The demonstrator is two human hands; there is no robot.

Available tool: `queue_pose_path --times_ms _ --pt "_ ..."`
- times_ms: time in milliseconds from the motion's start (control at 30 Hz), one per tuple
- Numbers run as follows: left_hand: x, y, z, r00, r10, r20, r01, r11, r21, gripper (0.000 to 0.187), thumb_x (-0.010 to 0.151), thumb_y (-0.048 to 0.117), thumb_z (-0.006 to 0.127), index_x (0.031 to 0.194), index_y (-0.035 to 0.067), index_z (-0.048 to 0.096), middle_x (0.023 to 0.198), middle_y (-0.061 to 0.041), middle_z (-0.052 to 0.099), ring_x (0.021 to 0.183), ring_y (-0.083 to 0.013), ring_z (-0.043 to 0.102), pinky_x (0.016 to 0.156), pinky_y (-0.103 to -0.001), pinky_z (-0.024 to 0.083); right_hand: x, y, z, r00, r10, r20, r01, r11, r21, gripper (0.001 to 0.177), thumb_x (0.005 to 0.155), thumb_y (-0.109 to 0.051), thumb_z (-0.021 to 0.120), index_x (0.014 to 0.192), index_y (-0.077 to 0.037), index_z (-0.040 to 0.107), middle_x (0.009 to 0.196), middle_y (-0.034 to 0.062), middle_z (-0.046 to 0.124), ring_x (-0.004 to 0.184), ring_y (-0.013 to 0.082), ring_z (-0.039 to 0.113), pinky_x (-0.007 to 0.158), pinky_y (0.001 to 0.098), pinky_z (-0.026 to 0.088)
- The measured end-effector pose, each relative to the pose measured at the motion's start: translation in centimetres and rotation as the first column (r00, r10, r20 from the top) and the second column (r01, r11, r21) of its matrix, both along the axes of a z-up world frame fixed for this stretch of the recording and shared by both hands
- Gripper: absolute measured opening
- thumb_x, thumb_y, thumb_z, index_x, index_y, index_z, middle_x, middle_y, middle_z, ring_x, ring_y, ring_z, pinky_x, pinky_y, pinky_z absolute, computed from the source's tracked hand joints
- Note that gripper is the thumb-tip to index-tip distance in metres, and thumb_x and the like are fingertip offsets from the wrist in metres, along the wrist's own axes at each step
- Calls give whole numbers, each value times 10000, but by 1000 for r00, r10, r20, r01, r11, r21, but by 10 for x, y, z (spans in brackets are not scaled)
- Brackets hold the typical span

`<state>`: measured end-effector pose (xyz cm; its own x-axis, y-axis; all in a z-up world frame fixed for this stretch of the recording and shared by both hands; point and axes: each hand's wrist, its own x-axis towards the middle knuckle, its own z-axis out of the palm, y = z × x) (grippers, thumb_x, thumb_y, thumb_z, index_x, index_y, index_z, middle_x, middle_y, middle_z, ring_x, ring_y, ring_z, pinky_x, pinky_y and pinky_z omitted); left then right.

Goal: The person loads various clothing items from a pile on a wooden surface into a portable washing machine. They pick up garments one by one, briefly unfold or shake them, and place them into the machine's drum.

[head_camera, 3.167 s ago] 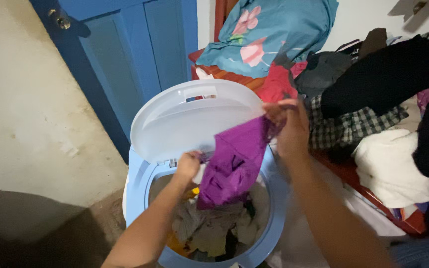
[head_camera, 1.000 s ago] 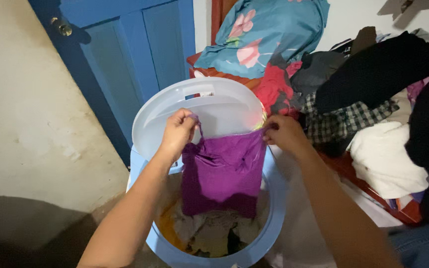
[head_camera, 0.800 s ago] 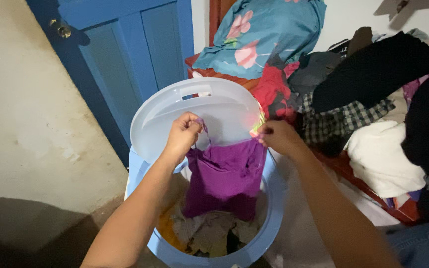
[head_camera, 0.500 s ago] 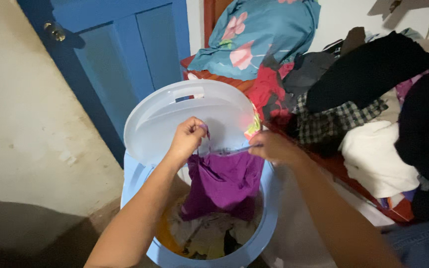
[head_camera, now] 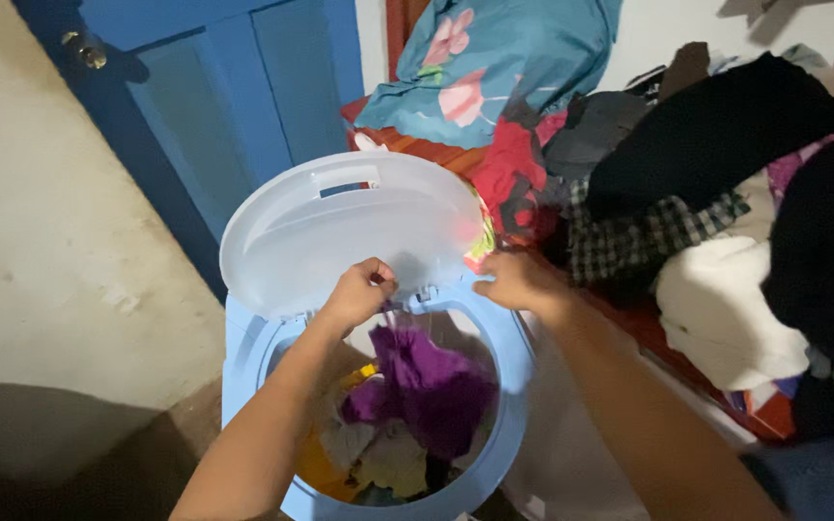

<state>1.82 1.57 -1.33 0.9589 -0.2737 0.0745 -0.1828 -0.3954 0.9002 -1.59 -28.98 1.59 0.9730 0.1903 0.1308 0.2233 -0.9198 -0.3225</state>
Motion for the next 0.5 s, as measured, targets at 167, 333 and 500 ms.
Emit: queue_pose_path --times_ms 167,333,500 --pt "-1 5 10 998 -11 -57 11 1000 5 180 825 167 737 973 70 707 871 -48 702 754 -159 621 693 -327 520 29 -18 -31 984 -158 -79 164 984 75 406 831 -400 724 1124 -122 762 1084 183 750 996 362 723 888 451 566" --pt "10 16 10 998 -25 49 25 1000 1 186 838 192 756 960 59 711 889 -39 713 774 -143 621 728 -300 522 61 -37 -68 998 -57 35 53 991 122 481 754 -368 758 1143 -85 740 1101 190 742 1021 360 717 893 439 553" --pt "11 20 13 999 0 -48 -1 999 -33 194 852 220 737 969 67 712 854 -36 705 731 -136 616 674 -302 519 78 -51 -94 989 3 146 22 986 -164 438 755 -357 830 1129 -136 775 1176 153 739 1168 392 624 918 489 457"
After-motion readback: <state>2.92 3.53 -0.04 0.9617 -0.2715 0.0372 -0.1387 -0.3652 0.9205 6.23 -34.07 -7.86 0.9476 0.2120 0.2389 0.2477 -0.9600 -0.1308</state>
